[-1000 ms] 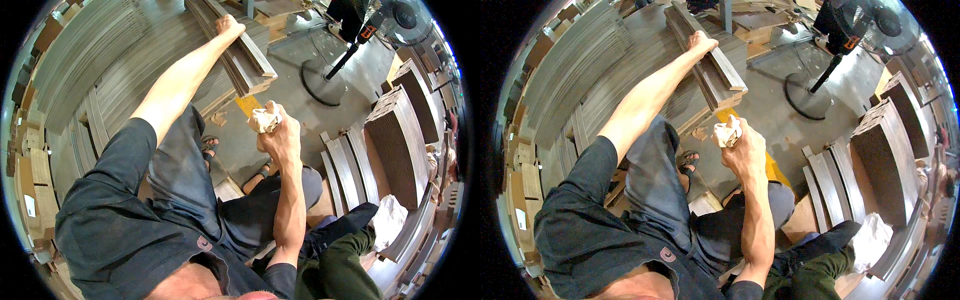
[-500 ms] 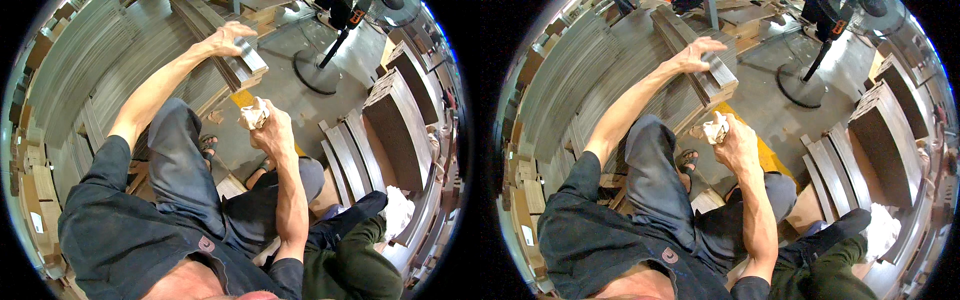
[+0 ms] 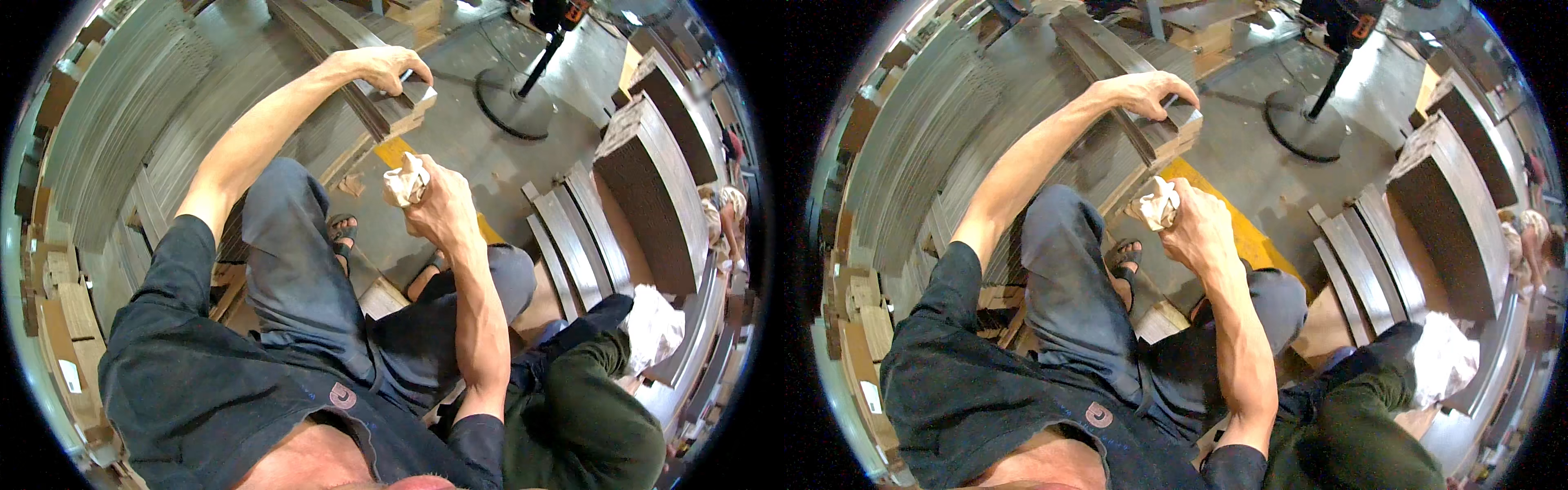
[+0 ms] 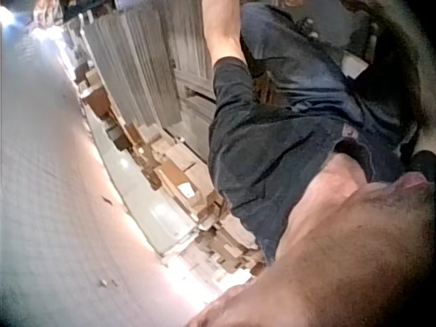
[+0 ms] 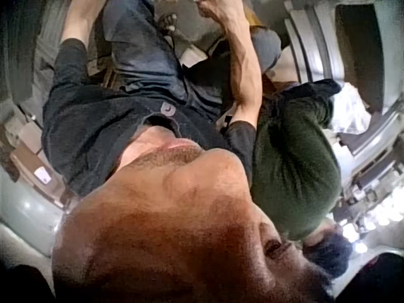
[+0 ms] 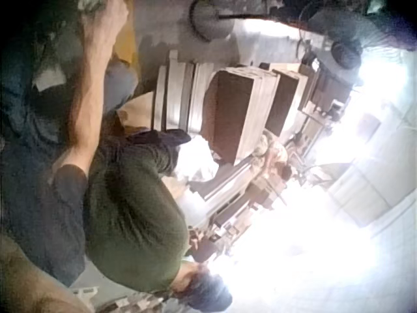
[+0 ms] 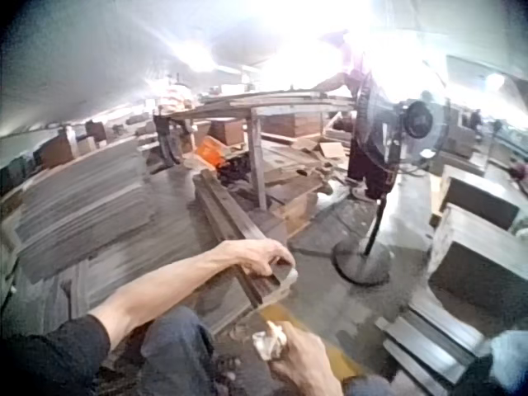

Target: The person wipes long grey strips with a cloth while sitting next to a stack of panels in a workshop.

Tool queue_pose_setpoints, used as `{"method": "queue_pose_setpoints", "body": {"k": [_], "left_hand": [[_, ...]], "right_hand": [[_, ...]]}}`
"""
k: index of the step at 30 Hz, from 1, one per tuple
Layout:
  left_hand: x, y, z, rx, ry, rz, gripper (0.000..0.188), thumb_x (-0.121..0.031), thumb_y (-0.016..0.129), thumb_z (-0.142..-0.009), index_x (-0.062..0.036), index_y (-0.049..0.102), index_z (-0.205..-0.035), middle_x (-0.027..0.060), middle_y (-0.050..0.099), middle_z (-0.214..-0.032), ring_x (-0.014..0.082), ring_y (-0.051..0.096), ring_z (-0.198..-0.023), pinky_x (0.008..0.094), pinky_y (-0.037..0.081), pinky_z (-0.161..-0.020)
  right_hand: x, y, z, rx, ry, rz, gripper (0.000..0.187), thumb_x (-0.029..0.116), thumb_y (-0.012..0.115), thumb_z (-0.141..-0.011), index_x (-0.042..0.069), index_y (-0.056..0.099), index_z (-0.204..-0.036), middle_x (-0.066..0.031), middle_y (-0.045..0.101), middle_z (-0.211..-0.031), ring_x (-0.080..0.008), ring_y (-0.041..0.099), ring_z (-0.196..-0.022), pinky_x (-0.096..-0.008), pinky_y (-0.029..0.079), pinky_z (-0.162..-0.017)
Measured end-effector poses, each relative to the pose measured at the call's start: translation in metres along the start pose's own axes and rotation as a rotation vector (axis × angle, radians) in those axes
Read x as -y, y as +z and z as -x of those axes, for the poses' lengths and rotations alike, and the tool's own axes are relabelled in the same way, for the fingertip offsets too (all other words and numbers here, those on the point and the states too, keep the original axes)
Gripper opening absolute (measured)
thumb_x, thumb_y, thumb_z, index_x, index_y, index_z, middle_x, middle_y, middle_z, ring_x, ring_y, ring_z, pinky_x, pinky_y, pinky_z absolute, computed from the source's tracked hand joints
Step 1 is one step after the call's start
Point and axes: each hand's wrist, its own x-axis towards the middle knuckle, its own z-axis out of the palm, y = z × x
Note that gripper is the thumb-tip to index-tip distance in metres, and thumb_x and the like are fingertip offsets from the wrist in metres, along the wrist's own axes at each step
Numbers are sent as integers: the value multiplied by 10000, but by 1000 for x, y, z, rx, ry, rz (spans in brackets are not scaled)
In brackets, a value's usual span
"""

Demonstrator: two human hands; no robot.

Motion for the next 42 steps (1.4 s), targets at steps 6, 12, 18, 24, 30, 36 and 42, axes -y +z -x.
{"method": "queue_pose_setpoints", "body": {"k": [6,12,18,24,30,36,42], "left_hand": [[0,-4,10,-179,167,-135,742,-113,614,-611,-38,531,-1344,158,568,-1297,333,443,-1283,409,353,-1108],[-92,1,86,-644,-16,563,304,-47,650,-770,-3,681,-1069,113,691,-915,176,653,-857,294,524,-800],[-114,94,102,-338,60,579,78,-26,635,-813,7,678,-869,31,627,-725,77,552,-650,228,434,-583],[-124,150,107,-237,119,625,102,13,666,-780,16,658,-882,114,641,-778,196,611,-646,311,486,-599],[-115,160,115,-284,85,456,110,30,661,-772,8,649,-879,126,621,-766,260,613,-670,345,497,-615],[-105,158,121,-180,30,423,199,72,660,-729,5,634,-915,144,624,-778,300,618,-709,378,505,-650],[-104,156,120,-125,24,404,233,91,674,-713,-1,621,-920,165,618,-784,336,623,-730,396,515,-684]], "right_hand": [[-2,-1,0,-28,10,56,327,67,683,-642,27,556,-940,-220,644,-823,-429,625,-833,-489,491,-720],[-2,-12,1,-92,76,51,269,106,705,-685,30,587,-915,-219,665,-839,-427,643,-821,-463,516,-716],[-30,-77,26,-442,130,-392,325,67,757,-697,25,689,-1012,-97,728,-939,-218,699,-836,-333,549,-749],[-198,-49,78,-848,725,-507,362,197,801,-755,-12,683,-1025,-100,712,-950,-204,679,-815,-320,542,-732],[-366,15,152,-500,920,467,437,187,745,-735,14,608,-1113,-229,585,-1148,-405,572,-1088,-474,492,-889],[-392,2,169,-445,1047,631,497,130,763,-699,0,512,-1108,-222,510,-1183,-417,517,-1129,-494,481,-932],[-398,-9,173,-344,976,788,497,163,775,-713,32,512,-1115,-182,530,-1151,-391,534,-1113,-475,521,-874]]}}
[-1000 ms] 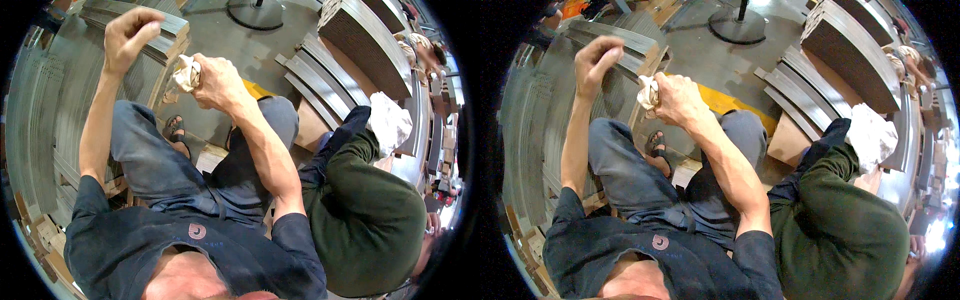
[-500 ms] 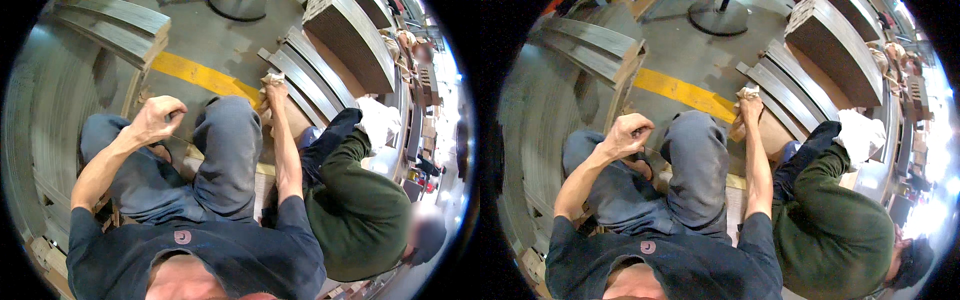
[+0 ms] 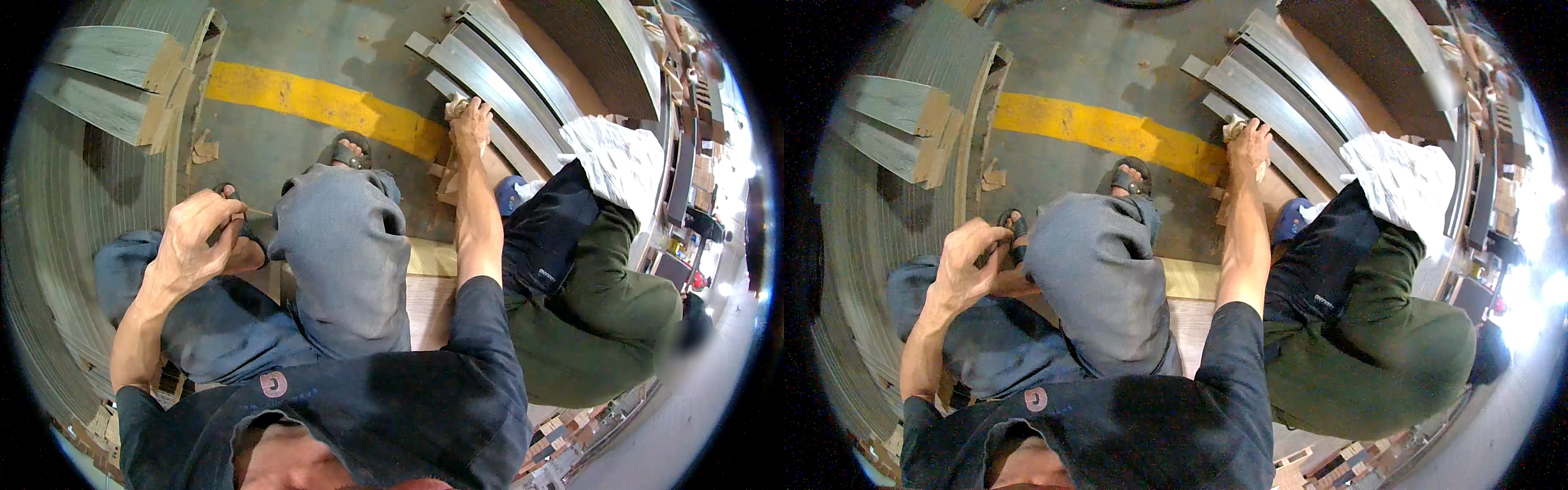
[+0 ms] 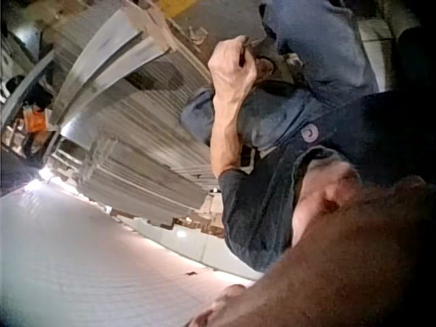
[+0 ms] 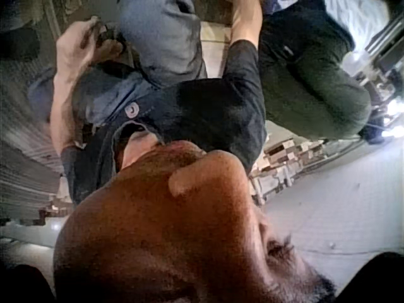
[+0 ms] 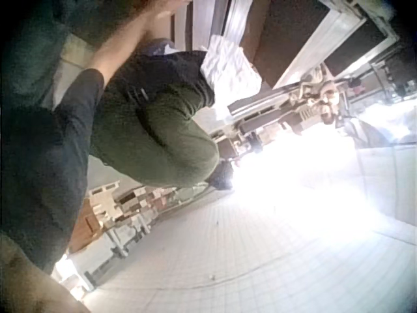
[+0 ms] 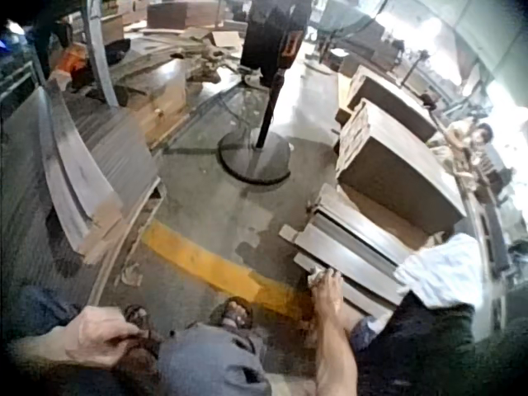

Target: The person wipes long grey strips with a cloth while sitting next to a stack of panels in a workshop.

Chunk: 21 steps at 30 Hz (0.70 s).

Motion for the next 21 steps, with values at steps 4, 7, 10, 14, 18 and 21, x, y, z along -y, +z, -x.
{"method": "queue_pose_setpoints", "body": {"k": [4,7,10,14,18,21], "left_hand": [[3,2,3,-1,5,10,235,86,673,-714,0,622,-926,167,616,-782,339,622,-730,400,513,-679],[7,5,2,-13,27,18,238,74,673,-716,3,623,-937,167,613,-777,339,619,-724,404,508,-667],[8,5,3,-21,25,25,243,61,672,-719,6,625,-952,158,610,-760,335,617,-712,406,504,-658],[6,10,6,-23,43,0,279,51,667,-723,3,626,-994,137,599,-721,323,613,-694,405,500,-652],[-1,10,-4,-82,45,40,396,57,654,-722,6,589,-1110,132,582,-713,319,596,-678,413,499,-657],[-3,7,-16,-200,20,70,465,40,645,-772,-5,559,-1226,133,602,-790,267,613,-717,368,514,-684]], "right_hand": [[3,-3,-11,-1,-340,19,459,266,767,-738,72,557,-1097,-140,553,-1172,-334,550,-1108,-435,538,-842],[48,5,-13,-19,-394,-40,497,301,782,-739,31,558,-1091,-190,590,-1095,-373,554,-1091,-458,505,-884],[102,-11,-20,-52,-528,1,543,274,828,-677,23,567,-1082,-169,596,-1078,-344,546,-1073,-431,487,-899],[177,-93,-19,-137,-587,-51,577,271,841,-655,-6,545,-1066,-188,617,-993,-340,578,-980,-443,484,-854],[223,-218,-26,-264,-729,-278,618,263,821,-688,5,476,-1132,-222,640,-913,-391,650,-868,-483,530,-735],[253,-322,-13,-421,-783,-375,572,243,801,-711,22,495,-1142,-215,662,-883,-366,668,-854,-447,540,-736]]}}
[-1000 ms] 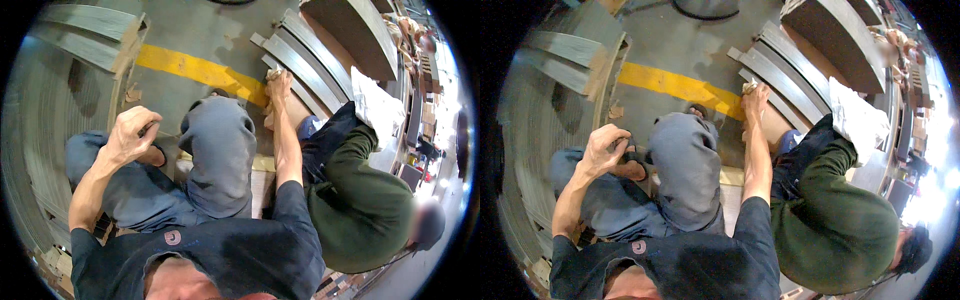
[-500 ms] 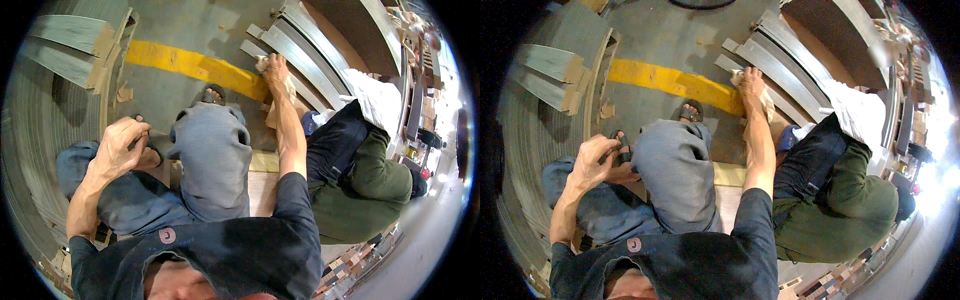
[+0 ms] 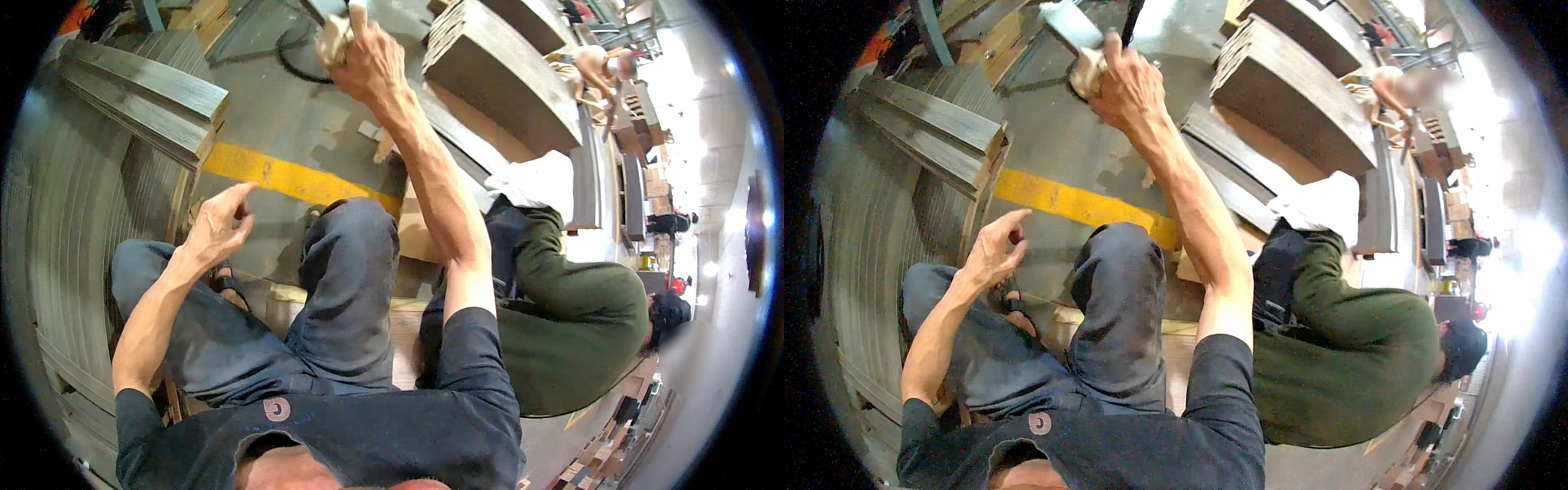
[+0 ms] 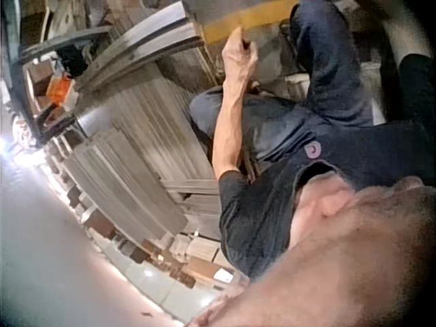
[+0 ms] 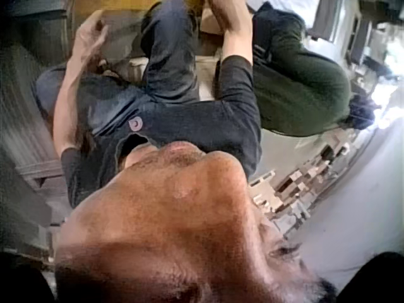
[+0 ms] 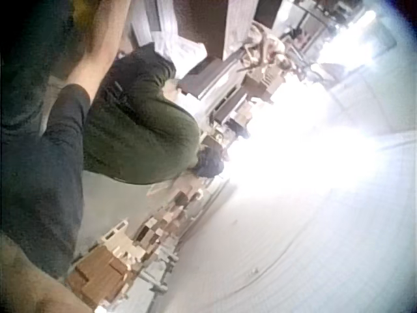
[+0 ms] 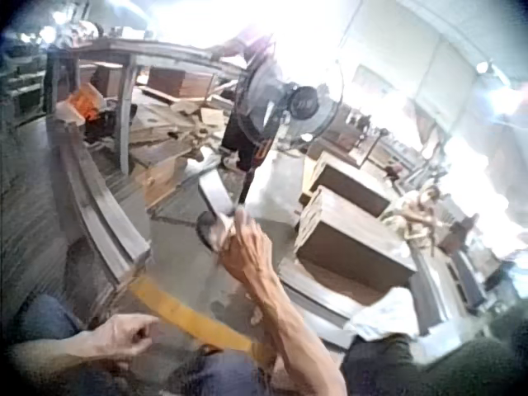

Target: The person wipes long grey strips with a cloth while sitting next to a stack of panels in a workshop.

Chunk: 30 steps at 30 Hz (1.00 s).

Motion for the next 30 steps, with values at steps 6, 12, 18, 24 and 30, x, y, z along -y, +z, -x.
{"method": "queue_pose_setpoints", "body": {"k": [6,12,18,24,30], "left_hand": [[-10,3,-17,-270,-112,173,661,-124,710,-799,-30,452,-1400,138,643,-1021,261,630,-912,349,514,-767],[-41,3,-35,-573,366,-73,798,-179,760,-767,-51,363,-1448,158,653,-1079,308,639,-1016,345,515,-813],[-24,14,-20,-337,70,293,399,-163,756,-767,-6,569,-1083,100,619,-761,198,593,-667,313,494,-645],[-31,19,-37,-446,-73,315,456,-213,799,-743,-3,565,-1074,171,651,-813,262,660,-760,369,514,-695],[-3,46,-47,-527,-45,148,462,-204,790,-751,-2,528,-1074,213,615,-897,368,627,-837,423,488,-728]], "right_hand": [[100,-114,-57,-134,-164,-401,401,245,602,-890,-32,422,-1118,-235,603,-789,-394,649,-700,-450,533,-635],[129,-130,-19,-138,-215,-718,269,209,693,-691,-12,618,-825,-128,659,-798,-264,643,-672,-385,535,-664],[117,-99,33,-20,221,-1149,240,41,715,-803,6,673,-1036,-43,690,-956,-139,645,-869,-300,529,-778],[3,-46,95,-113,463,-957,447,67,828,-752,40,551,-1101,-51,638,-1007,-150,627,-881,-284,532,-771],[87,-22,121,149,606,-1283,546,232,741,-822,66,442,-1247,-101,565,-1160,-207,582,-1027,-370,488,-885]]}}
